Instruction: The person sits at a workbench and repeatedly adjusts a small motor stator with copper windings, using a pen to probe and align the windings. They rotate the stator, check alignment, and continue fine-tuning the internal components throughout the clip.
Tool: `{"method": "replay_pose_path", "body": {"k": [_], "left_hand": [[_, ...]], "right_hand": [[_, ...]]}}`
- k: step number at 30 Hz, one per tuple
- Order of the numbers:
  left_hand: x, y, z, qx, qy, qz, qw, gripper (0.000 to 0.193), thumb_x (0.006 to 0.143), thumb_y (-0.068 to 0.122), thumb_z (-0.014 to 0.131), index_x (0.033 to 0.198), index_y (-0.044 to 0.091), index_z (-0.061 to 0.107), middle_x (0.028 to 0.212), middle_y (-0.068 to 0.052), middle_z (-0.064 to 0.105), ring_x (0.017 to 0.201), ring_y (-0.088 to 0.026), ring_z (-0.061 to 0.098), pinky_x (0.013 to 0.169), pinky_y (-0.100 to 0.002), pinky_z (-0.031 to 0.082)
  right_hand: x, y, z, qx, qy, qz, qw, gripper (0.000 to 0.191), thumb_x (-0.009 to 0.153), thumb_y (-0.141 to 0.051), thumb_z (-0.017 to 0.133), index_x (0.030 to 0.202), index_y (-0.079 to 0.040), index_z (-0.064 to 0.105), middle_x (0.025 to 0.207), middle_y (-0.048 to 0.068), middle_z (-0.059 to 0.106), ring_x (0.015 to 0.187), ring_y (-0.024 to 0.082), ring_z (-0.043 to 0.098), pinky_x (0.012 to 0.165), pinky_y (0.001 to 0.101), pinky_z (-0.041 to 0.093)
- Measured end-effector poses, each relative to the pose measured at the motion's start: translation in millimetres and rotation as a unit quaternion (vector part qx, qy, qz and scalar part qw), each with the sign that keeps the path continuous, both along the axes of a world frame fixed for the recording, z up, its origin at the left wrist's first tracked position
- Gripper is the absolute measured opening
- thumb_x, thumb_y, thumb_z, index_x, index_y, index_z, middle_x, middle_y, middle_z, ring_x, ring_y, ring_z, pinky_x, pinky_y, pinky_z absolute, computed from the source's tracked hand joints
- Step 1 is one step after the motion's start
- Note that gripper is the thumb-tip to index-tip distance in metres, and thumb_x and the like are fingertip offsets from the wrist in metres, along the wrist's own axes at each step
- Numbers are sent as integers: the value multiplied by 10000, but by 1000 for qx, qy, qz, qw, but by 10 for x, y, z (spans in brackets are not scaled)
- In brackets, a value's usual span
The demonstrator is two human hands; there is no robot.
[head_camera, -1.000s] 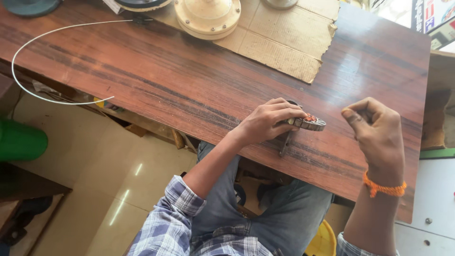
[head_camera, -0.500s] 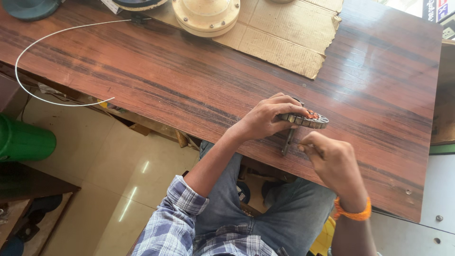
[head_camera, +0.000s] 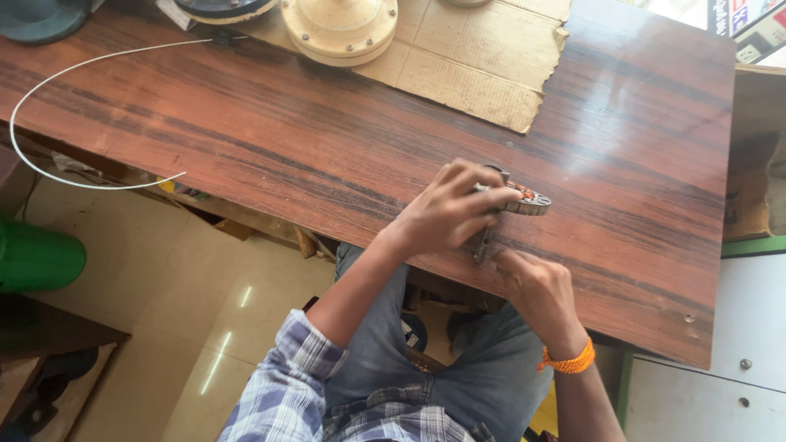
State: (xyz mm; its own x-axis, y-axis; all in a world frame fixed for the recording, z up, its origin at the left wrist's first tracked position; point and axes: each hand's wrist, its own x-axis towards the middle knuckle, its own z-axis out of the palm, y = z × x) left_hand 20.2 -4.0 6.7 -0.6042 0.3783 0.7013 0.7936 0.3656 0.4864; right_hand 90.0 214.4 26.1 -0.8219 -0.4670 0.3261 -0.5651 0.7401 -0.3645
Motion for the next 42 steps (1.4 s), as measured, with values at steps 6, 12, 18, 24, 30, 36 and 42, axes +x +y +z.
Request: {"method": "replay_pose_path", "body": {"k": [6,12,18,24,30,36,42], "left_hand": [[293,9,-99,-151,140,63,977,502,908,203,726,1389,314,635,1450,70,508,1334,-165,403,1097,-391,389],[308,30,-165,-159,131,38,978,317,880,192,710,1195,212,743,1374,82,606,1168,-141,538,1018,-368,443],[450,198,-225,15,-19,55,998,99,917,145,783,976,94,720,1064,-3,728,864,-173,713,777,-322,560],[530,366,-250,240,-327,63,912,117,897,112,776,913,21,705,856,-64,695,704,-134,635,639,-280,498],[528,412,-267,323,-349,122,871,124,901,141,758,926,24,725,842,-45,741,754,-89,670,684,-275,528],[443,541,-218,332,-367,181,850,191,903,210,764,938,23,741,804,-48,745,696,-109,683,648,-290,533],[624,568,-124,284,-249,235,896,136,977,185,777,983,65,714,925,-64,698,722,-150,673,688,-290,527]], "right_hand": [[166,100,123,-28,-57,-20,998,128,865,-25,677,972,-80,721,822,108,726,743,280,727,634,380,555],[271,92,412,-98,-77,-3,992,163,854,-18,705,995,-89,740,863,85,771,772,187,778,664,307,607],[67,-3,696,-70,-31,-12,997,96,870,-30,742,965,-45,742,818,106,755,703,185,757,599,317,568],[-392,-246,800,-39,16,-13,999,80,934,-87,781,958,-25,738,765,150,725,624,236,703,584,352,516],[-612,-335,699,-56,-22,-22,998,78,965,-96,744,988,-21,746,792,140,741,647,191,719,599,338,531],[-1026,-147,583,-5,-97,-86,992,119,950,-144,758,1010,-45,781,775,108,743,610,144,685,563,326,527],[-1146,-30,431,-16,-71,-133,988,131,901,-165,824,973,-56,812,639,55,647,537,122,537,500,348,421]]}}
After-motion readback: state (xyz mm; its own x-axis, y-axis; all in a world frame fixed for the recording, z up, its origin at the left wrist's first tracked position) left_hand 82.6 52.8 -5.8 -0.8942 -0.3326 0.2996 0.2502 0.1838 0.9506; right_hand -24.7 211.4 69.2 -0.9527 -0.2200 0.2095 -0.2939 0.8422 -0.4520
